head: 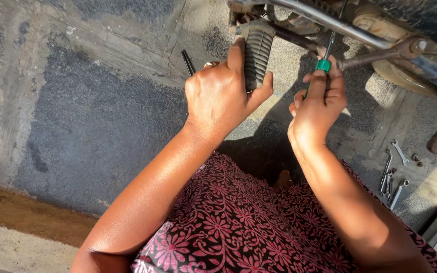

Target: The person uses a green screwdriver to loosen and remove a bolt from the motorcycle's footpeg assembly. They then detach the footpeg and place it on the ground before picking up a wrench.

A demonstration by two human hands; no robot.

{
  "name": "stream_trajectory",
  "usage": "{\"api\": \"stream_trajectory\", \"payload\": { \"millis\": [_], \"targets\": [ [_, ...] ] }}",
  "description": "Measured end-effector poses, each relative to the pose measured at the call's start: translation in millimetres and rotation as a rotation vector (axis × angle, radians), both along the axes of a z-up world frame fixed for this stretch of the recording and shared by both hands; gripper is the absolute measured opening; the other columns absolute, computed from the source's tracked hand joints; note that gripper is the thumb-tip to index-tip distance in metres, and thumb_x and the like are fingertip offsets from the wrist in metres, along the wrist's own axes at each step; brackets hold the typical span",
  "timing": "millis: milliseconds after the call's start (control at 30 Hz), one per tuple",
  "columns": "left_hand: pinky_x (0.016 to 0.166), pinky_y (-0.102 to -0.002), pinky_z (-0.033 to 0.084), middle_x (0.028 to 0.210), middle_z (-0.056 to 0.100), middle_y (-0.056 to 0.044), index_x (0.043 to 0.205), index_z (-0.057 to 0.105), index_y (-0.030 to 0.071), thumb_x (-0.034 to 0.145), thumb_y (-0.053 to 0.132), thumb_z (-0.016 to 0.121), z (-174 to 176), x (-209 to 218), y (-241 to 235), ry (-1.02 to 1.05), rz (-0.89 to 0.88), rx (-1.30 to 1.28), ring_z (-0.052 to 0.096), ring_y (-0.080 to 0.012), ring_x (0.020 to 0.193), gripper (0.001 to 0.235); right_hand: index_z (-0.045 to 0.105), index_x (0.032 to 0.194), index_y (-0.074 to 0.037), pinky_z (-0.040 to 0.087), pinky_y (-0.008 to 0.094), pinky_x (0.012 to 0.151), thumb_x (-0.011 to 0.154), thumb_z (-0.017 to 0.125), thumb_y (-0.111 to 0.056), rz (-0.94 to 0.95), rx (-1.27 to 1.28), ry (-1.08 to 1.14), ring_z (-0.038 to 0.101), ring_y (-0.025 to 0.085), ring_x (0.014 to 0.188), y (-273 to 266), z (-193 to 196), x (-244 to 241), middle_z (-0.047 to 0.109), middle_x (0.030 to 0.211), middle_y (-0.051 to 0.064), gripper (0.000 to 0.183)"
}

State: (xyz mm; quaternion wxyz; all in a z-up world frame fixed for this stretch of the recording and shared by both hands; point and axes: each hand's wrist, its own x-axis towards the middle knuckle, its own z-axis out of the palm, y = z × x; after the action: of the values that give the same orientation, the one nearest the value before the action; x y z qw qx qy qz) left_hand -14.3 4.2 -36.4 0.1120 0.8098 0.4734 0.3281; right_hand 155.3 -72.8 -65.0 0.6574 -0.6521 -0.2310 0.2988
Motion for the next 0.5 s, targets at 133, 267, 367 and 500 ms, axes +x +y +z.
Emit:
{"api": "stream_trajectory", "payload": {
  "millis": [133, 267, 367, 500],
  "targets": [
    [0.041, -0.039, 0.050, 0.056, 0.063, -0.008, 0.117, 0.063, -0.003, 0.087, 0.057, 0.073, 3, 1, 10, 0.037, 0.014, 0.009, 0.065, -0.0251, 0.047, 0.068, 0.051, 0.148, -0.009, 0.033, 0.023, 0.042, 0.113, 0.047, -0.011, 0.000, -0.020, -0.080, 0.044, 0.004, 0.054, 10, 2, 2, 0.058, 0.097, 0.002, 0.036],
    [0.045, -0.037, 0.050, 0.057, 0.062, -0.007, 0.120, 0.063, -0.002, 0.090, 0.056, 0.072, -6, 0, 14, -0.024, -0.009, 0.036, 0.064, -0.0234, 0.049, 0.066, 0.051, 0.150, -0.007, 0.035, 0.024, 0.045, 0.113, 0.048, -0.010, -0.006, -0.031, -0.093, 0.045, 0.005, 0.055, 12, 0, 1, 0.058, 0.098, 0.003, 0.037],
    [0.044, -0.036, 0.049, 0.057, 0.062, -0.006, 0.121, 0.064, -0.004, 0.089, 0.055, 0.073, -10, 0, 14, -0.060, -0.036, 0.011, 0.063, -0.0217, 0.047, 0.067, 0.051, 0.149, -0.005, 0.034, 0.025, 0.044, 0.114, 0.047, -0.009, -0.023, -0.050, -0.069, 0.044, 0.006, 0.054, 13, -1, 3, 0.059, 0.098, 0.005, 0.036],
    [0.047, -0.035, 0.049, 0.060, 0.062, -0.005, 0.123, 0.064, -0.004, 0.090, 0.054, 0.073, -11, -5, 16, -0.097, -0.021, 0.072, 0.062, -0.0210, 0.049, 0.067, 0.051, 0.148, -0.004, 0.032, 0.026, 0.042, 0.112, 0.048, -0.008, -0.027, -0.062, -0.064, 0.043, 0.006, 0.052, 18, 11, -6, 0.059, 0.097, 0.005, 0.036]
  ]
}}
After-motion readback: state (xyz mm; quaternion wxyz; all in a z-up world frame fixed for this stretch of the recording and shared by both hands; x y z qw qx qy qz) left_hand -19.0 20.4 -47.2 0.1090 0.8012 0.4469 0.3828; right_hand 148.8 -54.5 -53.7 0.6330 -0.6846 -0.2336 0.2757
